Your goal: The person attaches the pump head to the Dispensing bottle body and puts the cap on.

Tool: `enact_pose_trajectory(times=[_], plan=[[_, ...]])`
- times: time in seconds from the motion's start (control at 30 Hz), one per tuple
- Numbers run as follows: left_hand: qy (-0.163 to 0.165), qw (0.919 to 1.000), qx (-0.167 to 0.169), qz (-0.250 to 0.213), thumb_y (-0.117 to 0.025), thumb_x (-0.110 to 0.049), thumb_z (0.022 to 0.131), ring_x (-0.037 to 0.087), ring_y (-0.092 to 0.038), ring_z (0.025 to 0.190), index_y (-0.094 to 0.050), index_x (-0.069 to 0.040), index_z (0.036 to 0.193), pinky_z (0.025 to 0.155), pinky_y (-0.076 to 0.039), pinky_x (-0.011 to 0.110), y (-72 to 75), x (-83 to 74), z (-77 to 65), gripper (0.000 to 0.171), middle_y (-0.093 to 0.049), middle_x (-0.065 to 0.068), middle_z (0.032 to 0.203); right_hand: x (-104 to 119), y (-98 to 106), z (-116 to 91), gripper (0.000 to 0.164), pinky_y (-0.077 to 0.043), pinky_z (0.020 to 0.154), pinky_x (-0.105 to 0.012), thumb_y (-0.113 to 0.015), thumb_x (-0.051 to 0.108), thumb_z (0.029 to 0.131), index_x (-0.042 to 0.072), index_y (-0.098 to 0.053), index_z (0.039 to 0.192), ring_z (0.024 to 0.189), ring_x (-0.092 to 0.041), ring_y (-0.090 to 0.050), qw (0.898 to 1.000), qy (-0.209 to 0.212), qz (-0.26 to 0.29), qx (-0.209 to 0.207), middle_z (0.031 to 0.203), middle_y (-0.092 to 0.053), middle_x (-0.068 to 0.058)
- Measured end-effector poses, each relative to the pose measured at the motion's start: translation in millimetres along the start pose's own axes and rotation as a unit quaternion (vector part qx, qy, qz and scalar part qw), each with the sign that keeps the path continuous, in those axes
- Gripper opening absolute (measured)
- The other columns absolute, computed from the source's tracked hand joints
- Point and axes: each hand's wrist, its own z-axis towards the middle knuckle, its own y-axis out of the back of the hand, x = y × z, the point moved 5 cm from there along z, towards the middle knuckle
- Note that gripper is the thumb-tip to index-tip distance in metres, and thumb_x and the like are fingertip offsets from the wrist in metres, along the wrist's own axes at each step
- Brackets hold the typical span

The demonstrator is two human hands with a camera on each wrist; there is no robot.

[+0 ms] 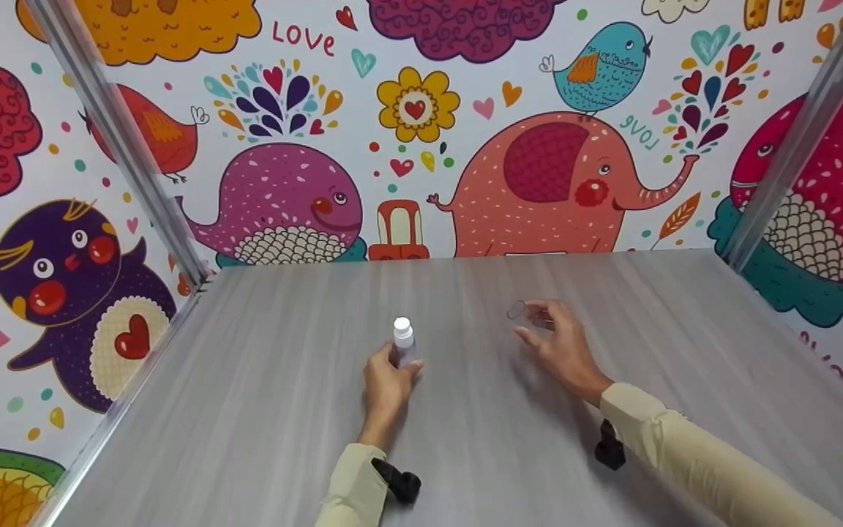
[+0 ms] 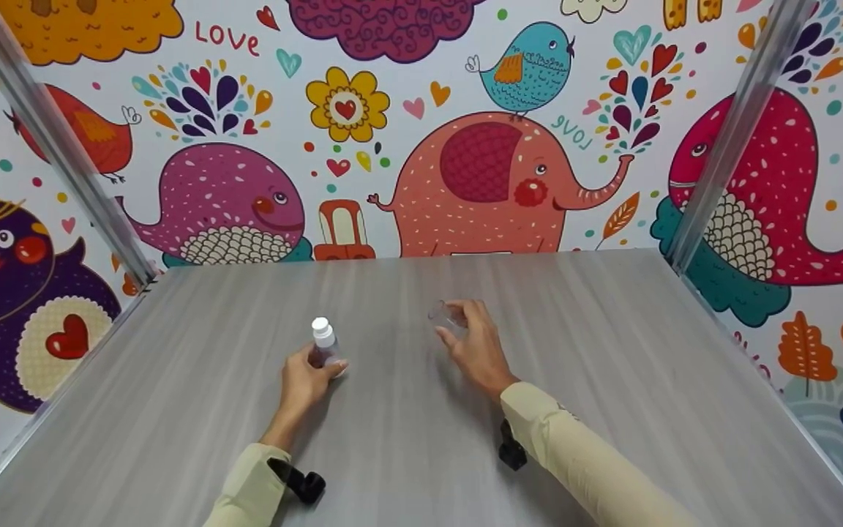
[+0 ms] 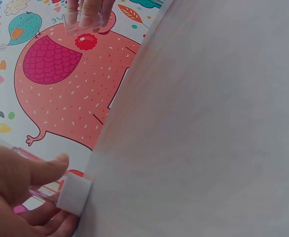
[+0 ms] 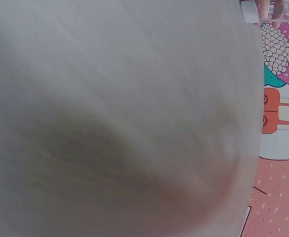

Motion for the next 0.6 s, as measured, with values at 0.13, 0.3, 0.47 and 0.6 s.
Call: enact_pose_trajectory(times=[0.13, 0.3, 0.47, 0.6], plan=[[-0.013, 0.9999, -0.002, 0.006, -0.080, -0.003, 0.079, 0.032, -0.070, 0.101, -0.069, 0.000, 0.103, 0.091, -0.052, 0.049, 0.4, 0.5, 0.3, 0.027, -0.074, 0.019, 0.106, 3, -1, -1, 0.045, -0.048, 0.104, -0.049, -0.076, 0.016, 0.089, 0.007, -0.054, 0.127, 0.115, -0.027, -0.061, 1.000, 0.005, 0.002, -0.002, 0.121, -0.061, -0.010], [-0.036, 0.9993, -0.010, 0.010, -0.081, -0.001, 0.075, 0.031, -0.070, 0.094, -0.069, 0.003, 0.098, 0.087, -0.053, 0.048, 1.1, -0.5, 1.3, 0.026, -0.074, 0.020, 0.097, 5, 0, -2, 0.044, -0.048, 0.103, -0.051, -0.077, 0.017, 0.088, 0.008, -0.051, 0.122, 0.116, -0.028, -0.061, 1.000, 0.001, 0.021, 0.000, 0.119, -0.061, -0.011], [-0.031, 0.9994, -0.010, 0.007, -0.081, 0.000, 0.076, 0.032, -0.070, 0.093, -0.068, 0.003, 0.097, 0.086, -0.053, 0.048, 1.1, -0.4, 1.2, 0.025, -0.074, 0.020, 0.096, 9, -2, -2, 0.041, -0.049, 0.103, -0.049, -0.077, 0.015, 0.088, 0.008, -0.052, 0.120, 0.115, -0.026, -0.063, 1.000, 0.017, 0.013, 0.003, 0.120, -0.064, -0.014], [-0.027, 0.9996, -0.008, 0.006, -0.081, -0.001, 0.076, 0.032, -0.070, 0.096, -0.069, 0.002, 0.098, 0.088, -0.053, 0.049, 0.4, 0.3, 2.0, 0.026, -0.074, 0.020, 0.099, 13, -4, -1, 0.040, -0.050, 0.102, -0.049, -0.077, 0.014, 0.087, 0.007, -0.055, 0.120, 0.114, -0.026, -0.063, 0.999, 0.029, 0.012, 0.005, 0.120, -0.065, -0.015]])
